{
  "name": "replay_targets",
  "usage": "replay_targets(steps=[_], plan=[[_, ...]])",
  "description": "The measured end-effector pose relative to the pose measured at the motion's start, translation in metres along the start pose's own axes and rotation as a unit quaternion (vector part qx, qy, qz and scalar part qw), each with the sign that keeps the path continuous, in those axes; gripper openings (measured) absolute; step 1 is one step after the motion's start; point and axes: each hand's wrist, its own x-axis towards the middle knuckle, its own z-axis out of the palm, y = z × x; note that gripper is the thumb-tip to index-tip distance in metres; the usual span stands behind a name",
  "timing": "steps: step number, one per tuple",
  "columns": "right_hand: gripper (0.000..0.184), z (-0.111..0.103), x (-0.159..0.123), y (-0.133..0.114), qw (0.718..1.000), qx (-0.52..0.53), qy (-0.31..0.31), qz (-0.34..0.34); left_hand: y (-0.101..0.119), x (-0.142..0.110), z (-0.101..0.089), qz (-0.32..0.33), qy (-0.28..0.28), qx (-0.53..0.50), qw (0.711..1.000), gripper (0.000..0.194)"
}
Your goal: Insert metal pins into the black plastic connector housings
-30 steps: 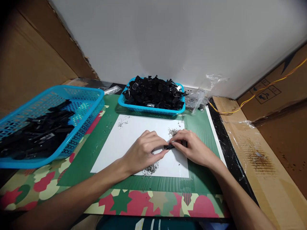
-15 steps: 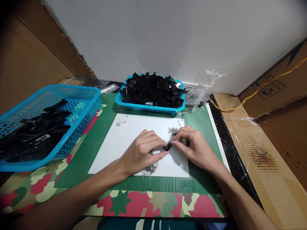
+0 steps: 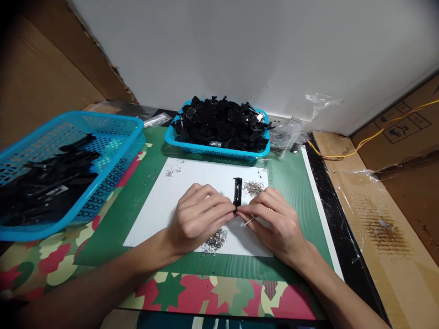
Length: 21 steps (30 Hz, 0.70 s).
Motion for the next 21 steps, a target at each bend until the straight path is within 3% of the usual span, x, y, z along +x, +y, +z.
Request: replay_targets(steps=[11, 21], plan=[[0.019, -0.005, 0.003, -0.006, 0.999, 0.008, 0.038, -0.010, 0.005, 0.002, -0.008, 0.064, 0.069, 0.028, 0.995, 0.010], [0.020, -0.005, -0.001, -0.009, 0.997, -0.054, 0.038, -0.031, 0.005, 0.001, -0.013, 0.079, 0.053, 0.042, 0.995, 0.010]])
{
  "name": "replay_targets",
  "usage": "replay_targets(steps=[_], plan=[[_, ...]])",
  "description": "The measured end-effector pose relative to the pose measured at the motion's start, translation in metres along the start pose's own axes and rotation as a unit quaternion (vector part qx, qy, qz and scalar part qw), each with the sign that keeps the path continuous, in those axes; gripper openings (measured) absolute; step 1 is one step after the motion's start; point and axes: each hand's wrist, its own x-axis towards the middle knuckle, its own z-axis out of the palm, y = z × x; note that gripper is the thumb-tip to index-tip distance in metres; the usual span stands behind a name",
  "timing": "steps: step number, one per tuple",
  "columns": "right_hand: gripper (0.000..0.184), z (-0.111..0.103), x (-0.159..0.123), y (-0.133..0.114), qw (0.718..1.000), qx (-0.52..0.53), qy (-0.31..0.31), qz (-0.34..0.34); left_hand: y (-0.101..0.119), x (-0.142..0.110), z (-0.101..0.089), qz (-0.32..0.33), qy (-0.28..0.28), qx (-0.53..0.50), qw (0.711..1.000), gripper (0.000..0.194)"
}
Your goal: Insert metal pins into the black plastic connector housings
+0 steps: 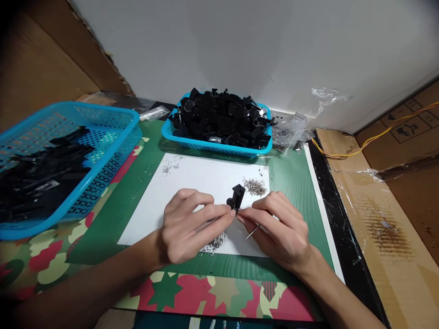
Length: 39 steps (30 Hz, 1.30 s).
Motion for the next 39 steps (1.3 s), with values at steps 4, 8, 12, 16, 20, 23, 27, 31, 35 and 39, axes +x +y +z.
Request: replay_targets(steps=[4, 8, 12, 16, 20, 23, 27, 31, 35, 39], plan=[[0.018, -0.001, -0.002, -0.002, 0.999, -0.031, -0.015, -0.019, 0.000, 0.000, 0.001, 0.004, 0.003, 0.003, 1.000, 0.012], [0.023, -0.002, -0.003, -0.003, 0.999, -0.041, -0.017, -0.026, 0.001, 0.002, 0.001, -0.004, -0.002, -0.039, 0.999, 0.016], [0.025, -0.002, -0.005, -0.002, 0.999, -0.044, -0.017, -0.022, 0.002, 0.004, 0.000, -0.011, -0.008, -0.089, 0.996, 0.020], [0.024, -0.001, -0.009, 0.000, 0.998, -0.045, -0.019, -0.030, 0.001, 0.006, -0.003, 0.000, -0.023, -0.115, 0.993, 0.024], [0.027, 0.001, -0.013, 0.001, 0.998, -0.048, -0.019, -0.026, -0.002, 0.006, -0.003, 0.050, -0.005, -0.096, 0.994, 0.022], [0.029, 0.001, -0.014, 0.002, 0.999, -0.031, -0.022, -0.029, -0.003, 0.005, -0.002, 0.060, 0.007, -0.083, 0.995, 0.019], [0.028, 0.000, -0.013, 0.003, 0.999, -0.012, -0.027, -0.037, -0.002, 0.005, -0.001, 0.054, -0.004, -0.083, 0.995, 0.021], [0.029, 0.000, -0.012, 0.002, 0.999, -0.006, -0.028, -0.038, -0.001, 0.007, 0.000, 0.059, 0.006, -0.072, 0.996, 0.022], [0.032, 0.000, -0.009, 0.001, 0.999, 0.023, -0.032, -0.034, -0.001, 0.008, 0.000, 0.074, 0.007, -0.075, 0.994, 0.023], [0.031, 0.000, -0.007, 0.003, 0.998, 0.055, -0.028, -0.005, -0.003, 0.007, -0.002, 0.078, -0.004, -0.089, 0.993, 0.022]])
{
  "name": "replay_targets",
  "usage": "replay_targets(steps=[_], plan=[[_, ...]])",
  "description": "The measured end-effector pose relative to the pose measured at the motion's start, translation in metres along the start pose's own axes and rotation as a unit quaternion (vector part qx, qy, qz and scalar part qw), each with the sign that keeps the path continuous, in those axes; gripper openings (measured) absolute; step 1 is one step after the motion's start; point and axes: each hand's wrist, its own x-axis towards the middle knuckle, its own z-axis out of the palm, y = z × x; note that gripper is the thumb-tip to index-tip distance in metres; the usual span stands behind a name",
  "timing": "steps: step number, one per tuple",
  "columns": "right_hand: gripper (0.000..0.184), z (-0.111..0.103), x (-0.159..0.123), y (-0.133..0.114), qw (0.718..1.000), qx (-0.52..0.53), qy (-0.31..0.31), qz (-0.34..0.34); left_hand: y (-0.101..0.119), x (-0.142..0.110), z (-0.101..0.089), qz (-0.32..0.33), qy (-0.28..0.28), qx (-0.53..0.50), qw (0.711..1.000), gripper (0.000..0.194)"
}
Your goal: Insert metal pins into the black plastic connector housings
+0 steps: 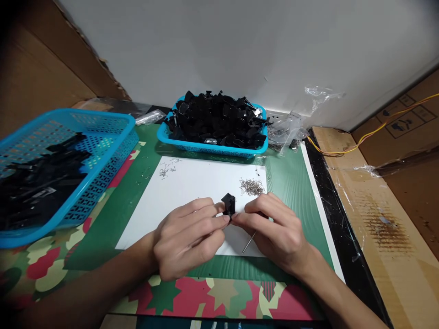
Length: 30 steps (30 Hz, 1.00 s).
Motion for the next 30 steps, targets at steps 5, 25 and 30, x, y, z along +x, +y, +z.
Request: replay_targets(steps=[5, 25, 30], plan=[[0.024, 0.001, 0.000, 0.001, 1.000, 0.005, 0.020, 0.005, -0.004, -0.006, 0.003, -0.064, 0.003, -0.080, 0.995, 0.014], [0.017, -0.011, -0.008, 0.031, 0.988, -0.054, -0.140, 0.021, -0.009, -0.018, 0.019, -0.331, -0.055, -0.216, 0.917, 0.023], [0.019, -0.017, 0.003, 0.024, 0.975, 0.036, -0.177, 0.131, -0.009, -0.017, 0.019, -0.374, -0.074, -0.245, 0.891, 0.021]])
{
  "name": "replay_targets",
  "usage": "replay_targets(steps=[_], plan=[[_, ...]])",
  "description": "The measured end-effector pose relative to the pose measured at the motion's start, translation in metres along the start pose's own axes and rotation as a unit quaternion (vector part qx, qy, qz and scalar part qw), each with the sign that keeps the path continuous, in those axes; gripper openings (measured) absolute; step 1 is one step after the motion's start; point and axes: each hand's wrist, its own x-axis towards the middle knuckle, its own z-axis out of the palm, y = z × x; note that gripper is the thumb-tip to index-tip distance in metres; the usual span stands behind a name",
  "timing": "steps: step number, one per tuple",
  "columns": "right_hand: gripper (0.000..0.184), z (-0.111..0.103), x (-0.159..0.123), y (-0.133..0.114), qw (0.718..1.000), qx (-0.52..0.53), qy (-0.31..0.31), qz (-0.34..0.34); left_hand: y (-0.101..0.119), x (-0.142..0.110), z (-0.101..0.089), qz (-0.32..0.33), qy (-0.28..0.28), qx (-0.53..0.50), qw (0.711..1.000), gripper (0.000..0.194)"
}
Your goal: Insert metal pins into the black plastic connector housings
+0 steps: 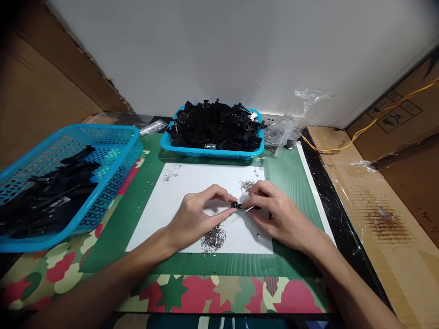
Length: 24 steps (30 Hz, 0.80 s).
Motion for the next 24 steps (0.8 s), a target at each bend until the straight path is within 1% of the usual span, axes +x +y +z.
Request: replay_targets(steps=[3, 5, 7, 9, 11, 13, 14, 15, 17, 18, 20, 22, 24], plan=[[0.030, -0.006, 0.002, -0.002, 0.999, 0.003, -0.007, 0.031, 0.001, 0.001, 0.000, -0.021, -0.006, -0.013, 1.000, 0.021], [0.036, -0.006, 0.001, 0.002, 0.999, -0.023, 0.005, 0.021, 0.002, 0.001, 0.000, -0.029, -0.012, -0.009, 0.999, 0.021], [0.037, -0.003, 0.000, 0.009, 0.996, -0.080, 0.037, -0.001, 0.002, 0.001, 0.000, -0.030, -0.018, -0.001, 0.999, 0.021], [0.039, 0.000, -0.002, 0.013, 0.987, -0.138, 0.083, -0.017, 0.001, 0.001, 0.000, -0.023, -0.023, 0.011, 0.999, 0.020], [0.039, 0.004, -0.002, 0.011, 0.978, -0.154, 0.138, -0.023, 0.001, 0.001, 0.000, -0.013, -0.027, 0.024, 0.999, 0.018], [0.032, 0.008, 0.000, 0.002, 0.973, -0.113, 0.203, -0.011, 0.001, 0.000, 0.000, -0.003, -0.031, 0.036, 0.999, 0.018], [0.024, 0.010, 0.001, -0.003, 0.970, -0.076, 0.233, 0.006, 0.001, 0.000, 0.000, 0.001, -0.032, 0.041, 0.999, 0.018], [0.017, 0.014, 0.003, -0.008, 0.968, -0.031, 0.248, 0.035, 0.001, 0.000, 0.000, 0.005, -0.033, 0.047, 0.998, 0.018], [0.005, 0.021, 0.008, -0.015, 0.961, 0.063, 0.252, 0.095, 0.001, 0.000, 0.000, 0.016, -0.033, 0.060, 0.998, 0.016], [0.004, 0.025, 0.010, -0.017, 0.955, 0.106, 0.248, 0.121, 0.001, 0.000, 0.000, 0.024, -0.031, 0.066, 0.997, 0.015], [0.007, 0.032, 0.013, -0.017, 0.943, 0.168, 0.245, 0.150, 0.000, 0.000, 0.001, 0.036, -0.027, 0.077, 0.996, 0.013], [0.010, 0.037, 0.014, -0.016, 0.936, 0.194, 0.248, 0.160, -0.001, 0.000, 0.002, 0.046, -0.023, 0.085, 0.995, 0.012], [0.011, 0.039, 0.014, -0.015, 0.937, 0.185, 0.248, 0.159, -0.001, -0.001, 0.003, 0.054, -0.020, 0.090, 0.994, 0.011]])
